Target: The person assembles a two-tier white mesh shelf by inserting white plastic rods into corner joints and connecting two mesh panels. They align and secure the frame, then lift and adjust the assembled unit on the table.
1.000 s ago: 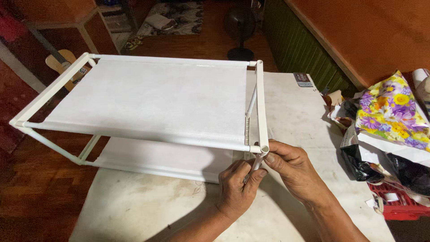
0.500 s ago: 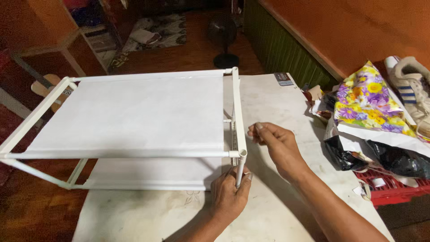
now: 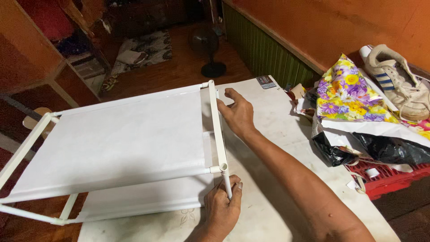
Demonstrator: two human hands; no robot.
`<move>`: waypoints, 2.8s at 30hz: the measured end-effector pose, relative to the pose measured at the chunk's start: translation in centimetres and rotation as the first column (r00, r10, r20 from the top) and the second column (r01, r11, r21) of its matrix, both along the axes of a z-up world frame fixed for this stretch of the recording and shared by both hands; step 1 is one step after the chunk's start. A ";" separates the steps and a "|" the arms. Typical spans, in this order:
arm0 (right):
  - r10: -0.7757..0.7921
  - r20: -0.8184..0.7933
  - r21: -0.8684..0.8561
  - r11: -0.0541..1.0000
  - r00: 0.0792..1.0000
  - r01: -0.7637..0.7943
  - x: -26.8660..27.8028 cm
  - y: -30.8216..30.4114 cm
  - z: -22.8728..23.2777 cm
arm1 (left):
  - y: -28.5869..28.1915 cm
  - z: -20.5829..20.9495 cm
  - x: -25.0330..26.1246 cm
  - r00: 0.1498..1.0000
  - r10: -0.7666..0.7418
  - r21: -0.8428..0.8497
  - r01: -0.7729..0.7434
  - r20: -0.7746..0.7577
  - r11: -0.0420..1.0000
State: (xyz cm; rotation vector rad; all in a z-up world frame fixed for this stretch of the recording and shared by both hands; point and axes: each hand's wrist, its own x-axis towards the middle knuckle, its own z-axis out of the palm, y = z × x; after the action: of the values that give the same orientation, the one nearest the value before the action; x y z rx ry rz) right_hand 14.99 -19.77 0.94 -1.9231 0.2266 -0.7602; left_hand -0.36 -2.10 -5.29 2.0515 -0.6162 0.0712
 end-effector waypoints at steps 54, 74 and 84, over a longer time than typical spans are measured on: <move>0.290 0.161 0.349 0.877 0.943 -0.329 1.4 1.0 -0.1 | 0.0 0.2 0.3 0.998 -0.046 -0.001 0.046 -0.043 0.999; 0.181 0.384 -0.682 0.717 0.905 0.146 -2.0 -0.1 3.3 | 0.5 -0.2 0.3 0.995 -0.093 -0.058 0.096 0.045 0.994; 0.177 0.325 -0.701 0.704 0.929 0.111 -1.8 0.0 3.0 | 0.5 -0.9 0.3 0.991 -0.077 -0.094 0.088 0.113 0.992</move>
State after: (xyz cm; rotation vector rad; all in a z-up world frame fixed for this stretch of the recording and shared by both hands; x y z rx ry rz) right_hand 13.14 -19.78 3.96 -2.4307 -0.4126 -1.3071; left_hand -0.07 -1.57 -6.14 1.9341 -0.7501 0.1637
